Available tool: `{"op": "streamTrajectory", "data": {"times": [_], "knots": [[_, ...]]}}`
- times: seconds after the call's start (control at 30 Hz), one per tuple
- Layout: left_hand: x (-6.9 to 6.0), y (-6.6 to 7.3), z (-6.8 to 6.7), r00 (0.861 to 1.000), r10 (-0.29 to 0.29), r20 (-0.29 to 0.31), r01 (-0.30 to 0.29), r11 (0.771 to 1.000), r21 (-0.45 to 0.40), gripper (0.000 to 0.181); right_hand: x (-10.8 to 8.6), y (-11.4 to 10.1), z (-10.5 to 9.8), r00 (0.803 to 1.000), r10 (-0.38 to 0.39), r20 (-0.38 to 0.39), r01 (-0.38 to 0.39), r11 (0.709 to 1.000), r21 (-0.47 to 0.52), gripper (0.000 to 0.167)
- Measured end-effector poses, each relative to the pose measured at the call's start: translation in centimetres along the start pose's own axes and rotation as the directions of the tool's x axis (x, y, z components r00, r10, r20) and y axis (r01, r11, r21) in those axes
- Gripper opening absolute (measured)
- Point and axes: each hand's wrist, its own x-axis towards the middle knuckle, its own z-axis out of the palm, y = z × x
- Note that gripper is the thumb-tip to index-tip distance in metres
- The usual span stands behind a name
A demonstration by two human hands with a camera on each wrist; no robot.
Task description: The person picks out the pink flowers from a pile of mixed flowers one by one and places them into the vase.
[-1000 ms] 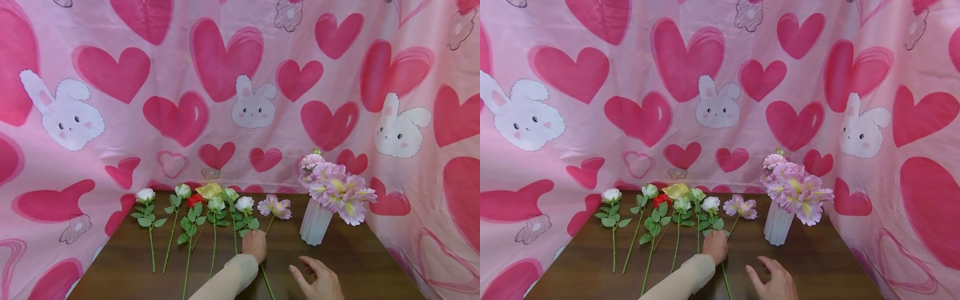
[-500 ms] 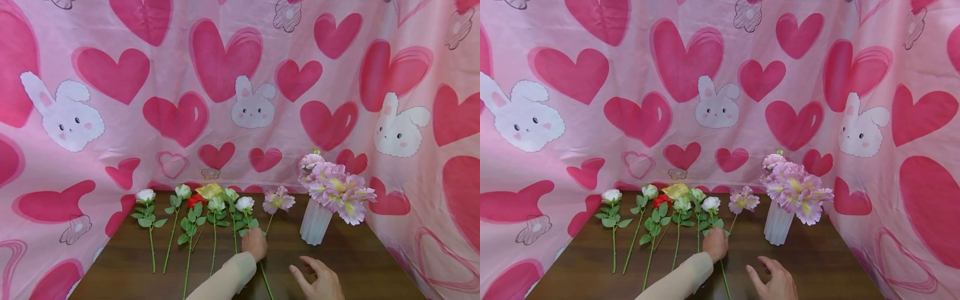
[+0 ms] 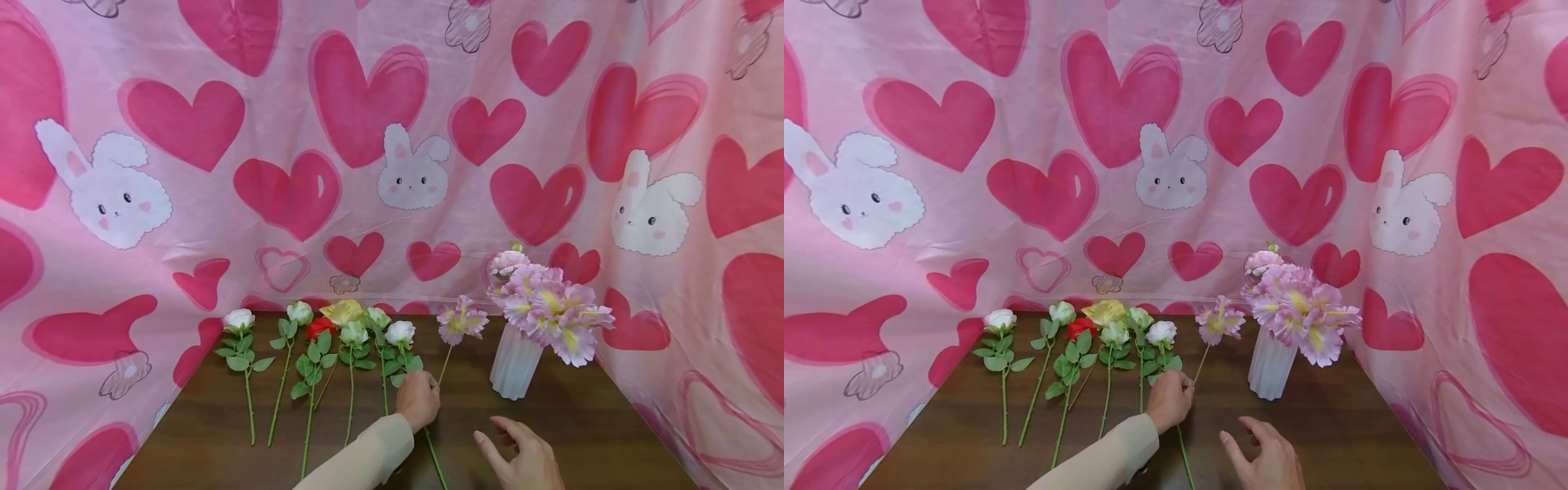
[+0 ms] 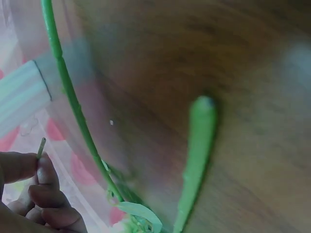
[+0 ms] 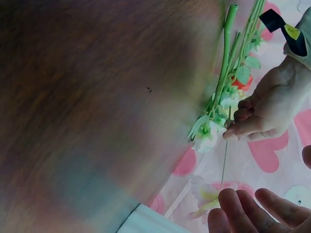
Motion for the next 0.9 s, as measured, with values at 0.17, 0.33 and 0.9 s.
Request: {"op": "streamTrajectory", "data": {"times": [0.17,0.33,0.9], "knots": [[-0.7,-0.7,-0.5,0.999,0.031,-0.015,-0.031,0.999,-0.03,0.017,0.0,0.0,0.1,1.0,0.001,0.001,-0.001,1.0,0.003,0.03],[-1.3,-1.4,-1.2,0.998,0.066,-0.025,-0.066,0.998,-0.017,0.019,0.0,0.1,0.2,1.0,-0.02,-0.016,0.02,1.0,0.007,0.029],[-3.6,-3.1,-3.0,0.993,0.109,0.045,-0.107,0.993,-0.044,0.013,0.2,-0.2,0.2,0.999,-0.036,-0.015,0.036,0.999,0.009,0.029]]}}
